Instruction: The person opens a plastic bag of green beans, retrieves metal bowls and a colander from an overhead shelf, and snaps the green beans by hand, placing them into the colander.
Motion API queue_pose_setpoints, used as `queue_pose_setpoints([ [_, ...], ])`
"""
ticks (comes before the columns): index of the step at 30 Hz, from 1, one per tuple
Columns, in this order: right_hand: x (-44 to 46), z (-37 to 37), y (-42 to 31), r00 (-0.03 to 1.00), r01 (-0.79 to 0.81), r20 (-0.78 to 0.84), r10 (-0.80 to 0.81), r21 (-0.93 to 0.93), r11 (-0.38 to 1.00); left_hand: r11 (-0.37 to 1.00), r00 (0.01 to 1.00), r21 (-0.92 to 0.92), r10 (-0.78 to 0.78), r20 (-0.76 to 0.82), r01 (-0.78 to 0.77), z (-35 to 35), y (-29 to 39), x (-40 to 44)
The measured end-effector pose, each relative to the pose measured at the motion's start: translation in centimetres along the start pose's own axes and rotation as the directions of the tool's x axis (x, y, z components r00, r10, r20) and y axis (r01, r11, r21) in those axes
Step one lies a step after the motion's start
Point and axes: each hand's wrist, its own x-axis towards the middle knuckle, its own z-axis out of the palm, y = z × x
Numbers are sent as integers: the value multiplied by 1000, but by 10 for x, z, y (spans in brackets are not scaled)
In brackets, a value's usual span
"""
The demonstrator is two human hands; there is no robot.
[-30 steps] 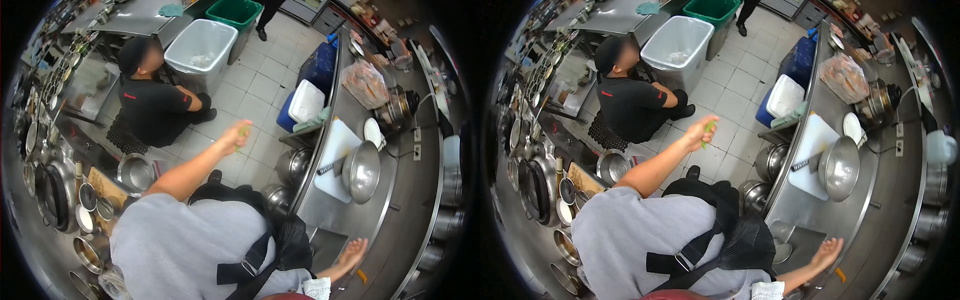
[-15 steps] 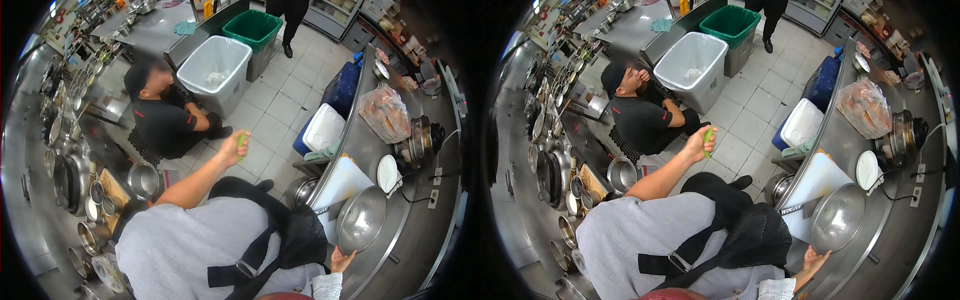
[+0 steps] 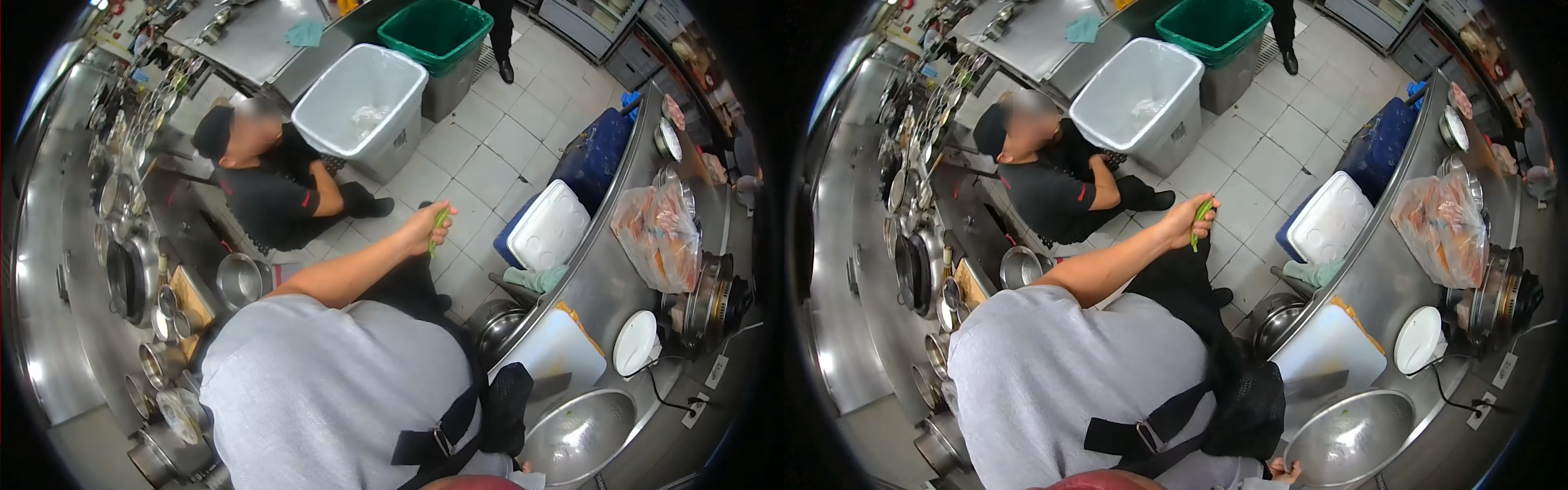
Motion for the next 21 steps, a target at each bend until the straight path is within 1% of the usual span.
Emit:
queue_pose_setpoints([
  [2, -26, 57, -34, 998, -49, -41, 45, -100, 994, 1000, 999, -10, -26, 26, 26, 17, 24, 35],
  [3, -33, 82, -51, 997, -46, -59, 38, -129, 991, 999, 996, -7, -49, 76, 50, 25, 37, 56],
  [6, -57, 177, -94, 998, 23, -53, -33, -182, 983, 996, 986, 13, -91, 141, 90, 68, 87, 104],
  [8, -72, 246, -109, 996, 88, 2, -89, -188, 978, 996, 975, -10, -82, 208, 86, 98, 128, 128],
  [9, -81, 284, -113, 992, 127, 41, -121, -197, 972, 998, 955, -23, -53, 290, 62, 110, 149, 137],
  [10, -113, 344, -107, 981, 186, 96, -171, -189, 964, 999, 929, -30, -25, 368, 39, 120, 172, 146],
  [11, -144, 404, -102, 964, 244, 149, -219, -175, 954, 999, 924, -28, -22, 383, 36, 128, 194, 154],
  [12, -170, 464, -90, 923, 337, 248, -293, -157, 928, 998, 901, -69, 27, 434, 3, 133, 215, 161],
  [13, -184, 520, -82, 921, 330, 260, -289, -128, 935, 994, 875, -110, 75, 479, -26, 140, 234, 167],
  [14, -193, 569, -73, 921, 318, 269, -283, -99, 943, 994, 872, -102, 69, 485, -22, 147, 255, 170],
  [16, -180, 642, -54, 908, 250, 379, -181, -143, 958, 974, 816, -158, 224, 533, -164, 167, 294, 168],
  [17, -181, 682, -41, 917, 236, 372, -147, -207, 950, 976, 813, -148, 214, 541, -159, 181, 313, 163],
  [18, -179, 719, -30, 925, 222, 363, -114, -272, 936, 949, 768, -182, 316, 557, -259, 198, 329, 157],
  [19, -167, 749, -14, 910, 187, 411, -53, -294, 937, 908, 709, -222, 417, 569, -356, 214, 344, 153],
  [20, -158, 785, 3, 886, 156, 463, 7, -311, 937, 907, 700, -220, 418, 579, -359, 231, 358, 150],
  [21, -151, 818, 19, 864, 136, 499, 60, -348, 927, 828, 604, -157, 509, 614, -538, 247, 368, 146],
])
